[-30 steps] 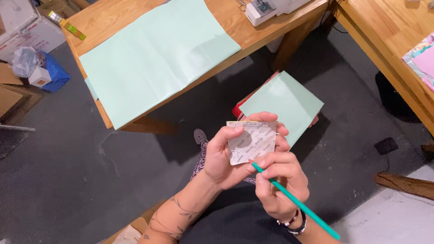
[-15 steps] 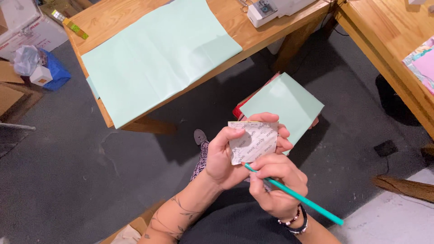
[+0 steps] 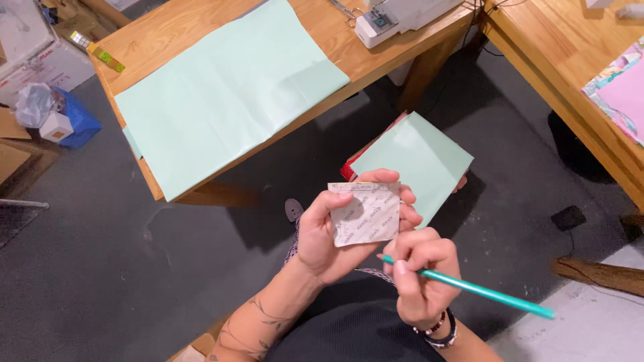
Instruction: Organizing and arranging light green fabric pieces on a wooden table and marking a small piece with a pencil
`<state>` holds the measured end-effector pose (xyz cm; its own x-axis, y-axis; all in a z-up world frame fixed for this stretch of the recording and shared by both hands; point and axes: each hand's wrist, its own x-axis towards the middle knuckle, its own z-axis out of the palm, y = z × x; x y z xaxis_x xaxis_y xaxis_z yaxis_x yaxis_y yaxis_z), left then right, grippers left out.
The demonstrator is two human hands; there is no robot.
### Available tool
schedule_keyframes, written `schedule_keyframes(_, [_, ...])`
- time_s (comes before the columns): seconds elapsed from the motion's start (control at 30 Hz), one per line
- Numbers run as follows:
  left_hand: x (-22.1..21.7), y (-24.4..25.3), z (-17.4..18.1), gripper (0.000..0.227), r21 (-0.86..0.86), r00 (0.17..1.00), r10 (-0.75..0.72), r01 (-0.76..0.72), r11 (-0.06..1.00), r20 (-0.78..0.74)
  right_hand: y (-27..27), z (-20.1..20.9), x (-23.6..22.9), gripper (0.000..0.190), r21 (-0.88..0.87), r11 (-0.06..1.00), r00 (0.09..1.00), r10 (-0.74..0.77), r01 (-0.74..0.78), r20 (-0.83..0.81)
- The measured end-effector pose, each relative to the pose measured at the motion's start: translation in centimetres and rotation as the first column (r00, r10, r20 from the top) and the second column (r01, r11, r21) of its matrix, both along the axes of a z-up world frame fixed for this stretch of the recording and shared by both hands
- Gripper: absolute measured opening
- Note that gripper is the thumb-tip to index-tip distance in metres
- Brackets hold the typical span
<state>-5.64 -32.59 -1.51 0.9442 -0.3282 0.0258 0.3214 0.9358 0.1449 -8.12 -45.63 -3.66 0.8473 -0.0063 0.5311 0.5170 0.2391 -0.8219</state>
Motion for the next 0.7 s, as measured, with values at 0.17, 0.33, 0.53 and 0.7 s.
schedule_keyframes(0.17, [0.1, 0.0, 0.3, 0.045, 0.017, 1.000, 0.007, -0.007, 1.000, -0.025, -0.4, -0.6, 0.0, 0.011, 0.054, 0.999, 1.000, 0.002, -0.003, 0.020])
schedule_keyframes(0.33, [0.1, -0.2, -0.3, 0.047, -0.034, 0.999, -0.015, 0.014, 0.999, -0.047, -0.5, -1.1, -0.1, 0.012, 0.030, 0.999, 0.999, -0.034, 0.034, -0.006])
schedule_keyframes(0.53, [0.1, -0.2, 0.0, 0.045, -0.002, 0.999, -0.014, 0.014, 1.000, -0.044, -0.7, -1.2, 0.0, 0.011, -0.011, 0.998, 0.998, -0.063, 0.062, -0.008])
schedule_keyframes(0.7, [-0.1, -0.3, -0.6, 0.046, -0.053, 0.998, -0.018, 0.015, 0.998, -0.056, -0.9, -1.4, -0.1, 0.010, -0.040, 0.996, 0.997, -0.074, 0.073, -0.008])
